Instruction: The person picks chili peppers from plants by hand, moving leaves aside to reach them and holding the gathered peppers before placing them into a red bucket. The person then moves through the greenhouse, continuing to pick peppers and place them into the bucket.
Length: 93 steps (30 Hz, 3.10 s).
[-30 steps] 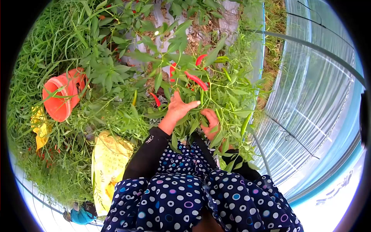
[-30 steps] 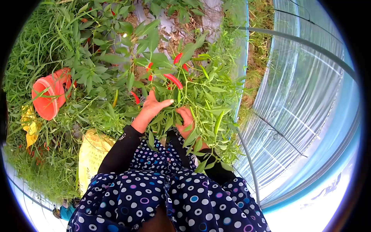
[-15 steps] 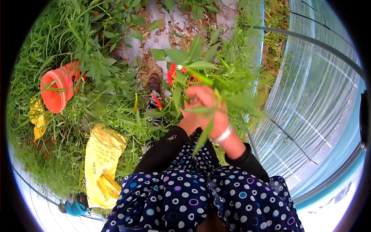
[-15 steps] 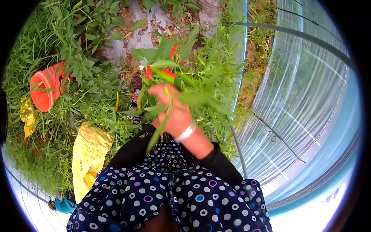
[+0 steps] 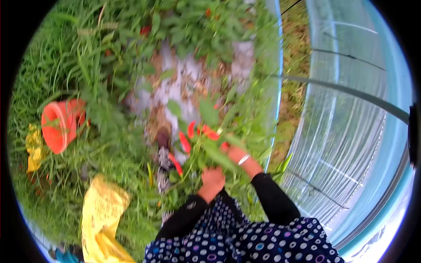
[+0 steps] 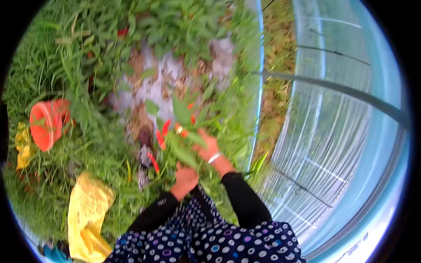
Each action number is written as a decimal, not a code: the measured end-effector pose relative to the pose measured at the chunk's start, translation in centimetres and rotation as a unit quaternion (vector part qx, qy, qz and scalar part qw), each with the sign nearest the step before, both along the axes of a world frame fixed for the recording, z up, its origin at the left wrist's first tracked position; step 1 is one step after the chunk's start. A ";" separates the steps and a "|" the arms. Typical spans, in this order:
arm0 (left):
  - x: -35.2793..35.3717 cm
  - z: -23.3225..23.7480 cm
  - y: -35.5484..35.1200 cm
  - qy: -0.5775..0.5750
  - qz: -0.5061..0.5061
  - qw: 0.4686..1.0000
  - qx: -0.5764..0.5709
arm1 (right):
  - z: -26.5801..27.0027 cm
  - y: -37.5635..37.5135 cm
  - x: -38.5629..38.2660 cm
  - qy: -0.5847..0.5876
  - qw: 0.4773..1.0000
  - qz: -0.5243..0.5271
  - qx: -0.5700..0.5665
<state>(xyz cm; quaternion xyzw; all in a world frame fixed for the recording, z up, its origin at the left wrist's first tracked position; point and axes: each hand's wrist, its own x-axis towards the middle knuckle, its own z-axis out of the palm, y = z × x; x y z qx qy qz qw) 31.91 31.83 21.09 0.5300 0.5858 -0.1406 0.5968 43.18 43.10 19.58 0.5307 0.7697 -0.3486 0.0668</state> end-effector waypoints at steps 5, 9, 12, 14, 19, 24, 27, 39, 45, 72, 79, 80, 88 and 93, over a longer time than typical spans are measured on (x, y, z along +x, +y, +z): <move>-1.2 2.3 2.4 -0.022 0.039 0.999 -0.024 | 2.2 1.7 -4.2 0.000 0.979 -0.070 -0.191; -1.2 1.4 2.3 0.003 0.018 0.998 -0.064 | 6.2 1.7 -3.6 -0.003 0.981 -0.135 -0.139; -1.1 1.7 1.5 0.008 0.022 1.000 -0.012 | 8.2 -0.9 -1.0 0.087 0.934 -0.287 -0.195; -1.3 2.1 1.6 -0.021 0.001 1.000 -0.012 | 9.7 -1.6 0.5 0.135 0.907 -0.353 -0.187; 1.5 -0.8 -0.5 -0.017 0.072 0.995 -0.068 | 11.1 6.9 1.6 0.312 0.677 -0.654 -0.131; 1.7 -0.1 -0.6 0.013 0.003 1.000 -0.002 | -2.4 13.9 -1.5 0.102 0.901 -0.381 -0.183; 6.2 -8.6 -10.0 0.328 -0.486 0.720 0.371 | -6.7 12.8 -7.0 -0.188 0.971 0.008 -0.150; 0.1 -0.4 -0.8 0.015 -0.006 0.999 -0.050 | -6.7 8.9 -7.1 0.117 0.897 -0.344 -0.252; -2.7 0.8 -0.3 0.025 0.025 0.999 0.027 | -7.2 7.8 -5.2 0.287 0.798 -0.383 -0.366; -10.3 -4.6 2.2 -0.154 0.847 0.485 -0.152 | 2.8 2.0 -9.5 0.218 0.970 0.034 -0.102; -12.5 -5.9 -1.0 -0.160 0.818 0.518 -0.193 | -11.4 13.6 -0.6 0.053 0.954 -0.178 -0.236; -12.7 -5.9 -1.1 -0.143 0.823 0.507 -0.213 | -15.0 12.8 1.1 -0.015 0.972 -0.015 -0.236; -13.8 -7.9 -3.7 -0.174 0.850 0.457 -0.197 | -17.9 4.4 2.3 -0.206 0.870 0.060 -0.445; -14.6 -8.1 -4.4 -0.148 0.854 0.446 -0.222 | -16.8 2.4 1.8 -0.065 0.800 -0.192 -0.565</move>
